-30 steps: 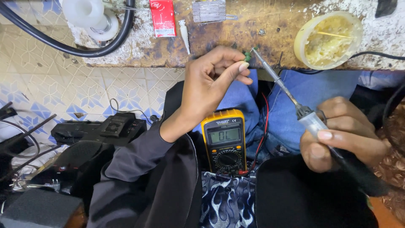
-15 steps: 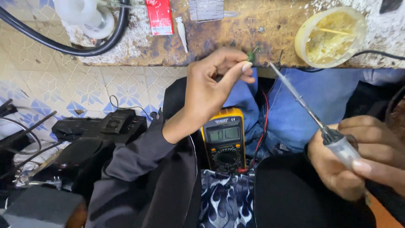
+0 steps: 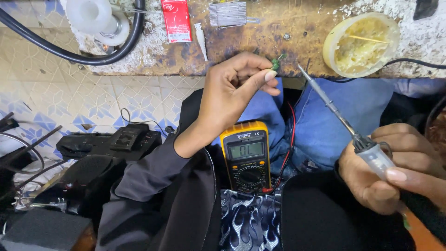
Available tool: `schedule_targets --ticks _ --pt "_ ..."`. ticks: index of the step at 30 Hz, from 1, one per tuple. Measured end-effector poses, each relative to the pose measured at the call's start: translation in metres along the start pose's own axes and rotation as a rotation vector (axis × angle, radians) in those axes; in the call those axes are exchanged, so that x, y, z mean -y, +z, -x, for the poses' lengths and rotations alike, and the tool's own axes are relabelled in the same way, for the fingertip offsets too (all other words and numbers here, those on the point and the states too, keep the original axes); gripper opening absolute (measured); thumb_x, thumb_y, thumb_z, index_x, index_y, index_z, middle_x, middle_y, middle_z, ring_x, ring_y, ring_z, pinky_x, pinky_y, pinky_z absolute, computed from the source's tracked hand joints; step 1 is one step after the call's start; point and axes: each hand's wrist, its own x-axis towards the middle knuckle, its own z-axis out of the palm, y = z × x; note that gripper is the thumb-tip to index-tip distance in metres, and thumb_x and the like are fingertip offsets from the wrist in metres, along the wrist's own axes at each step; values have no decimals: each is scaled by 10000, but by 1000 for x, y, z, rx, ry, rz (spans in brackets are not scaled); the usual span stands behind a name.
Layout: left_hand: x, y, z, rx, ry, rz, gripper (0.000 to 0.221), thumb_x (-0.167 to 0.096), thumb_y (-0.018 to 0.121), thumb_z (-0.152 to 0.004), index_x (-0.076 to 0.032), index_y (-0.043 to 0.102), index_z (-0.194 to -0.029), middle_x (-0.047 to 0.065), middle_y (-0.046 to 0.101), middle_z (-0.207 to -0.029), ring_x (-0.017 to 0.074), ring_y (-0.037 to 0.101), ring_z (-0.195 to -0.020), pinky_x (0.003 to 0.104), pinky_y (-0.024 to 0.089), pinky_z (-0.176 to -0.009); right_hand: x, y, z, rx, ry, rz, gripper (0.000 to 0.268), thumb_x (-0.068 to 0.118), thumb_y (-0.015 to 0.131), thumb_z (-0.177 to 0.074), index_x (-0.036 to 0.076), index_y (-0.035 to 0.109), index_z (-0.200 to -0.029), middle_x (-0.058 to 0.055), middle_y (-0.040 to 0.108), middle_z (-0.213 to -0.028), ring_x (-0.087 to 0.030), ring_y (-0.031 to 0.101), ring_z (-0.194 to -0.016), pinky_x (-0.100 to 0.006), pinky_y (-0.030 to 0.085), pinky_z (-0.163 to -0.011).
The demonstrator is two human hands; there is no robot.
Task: Soldering a small component onto a circuit board and testing the connection with a multimeter.
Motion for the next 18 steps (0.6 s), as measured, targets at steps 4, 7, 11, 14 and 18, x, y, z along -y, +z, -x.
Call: schedule_targets --ticks 4,7,11,14,18 --pt "-2 -1 0 18 -6 0 119 -188 635 -1035 -76 650 -1072 120 763 -914 240 814 -820 312 698 -811 -4 4 9 -162 39 33 475 461 496 -999 101 368 -718 -58 307 -675 -271 318 -525 -474 237 -466" --pt "-3 -3 -2 35 -11 -10 110 -167 633 -1033 -63 651 -1063 126 764 -903 242 812 -802 311 693 -799 -5 7 6 -131 45 66 498 455 464 -1009 85 332 -703 -63 255 -660 -276 284 -511 -483 218 -469" --pt "1 -8 0 48 -18 31 134 -146 664 -1025 -51 662 -1119 145 777 -942 252 819 -824 315 691 -819 -3 10 4 -193 133 33 548 473 508 -949 84 295 -628 -37 177 -569 -262 271 -467 -475 220 -476" --pt "1 -11 0 40 -56 -14 189 -135 667 -1015 -26 657 -1169 160 796 -959 263 834 -822 308 672 -820 -6 8 3 -147 103 14 532 441 499 -958 93 302 -606 -29 191 -545 -253 260 -444 -464 192 -465" --pt "-6 -15 0 49 -71 -94 205 -143 668 -1013 -26 651 -1180 131 801 -961 241 840 -840 289 649 -844 -14 11 10 -223 78 -21 504 414 529 -926 92 325 -597 -34 219 -526 -231 245 -438 -458 191 -445"
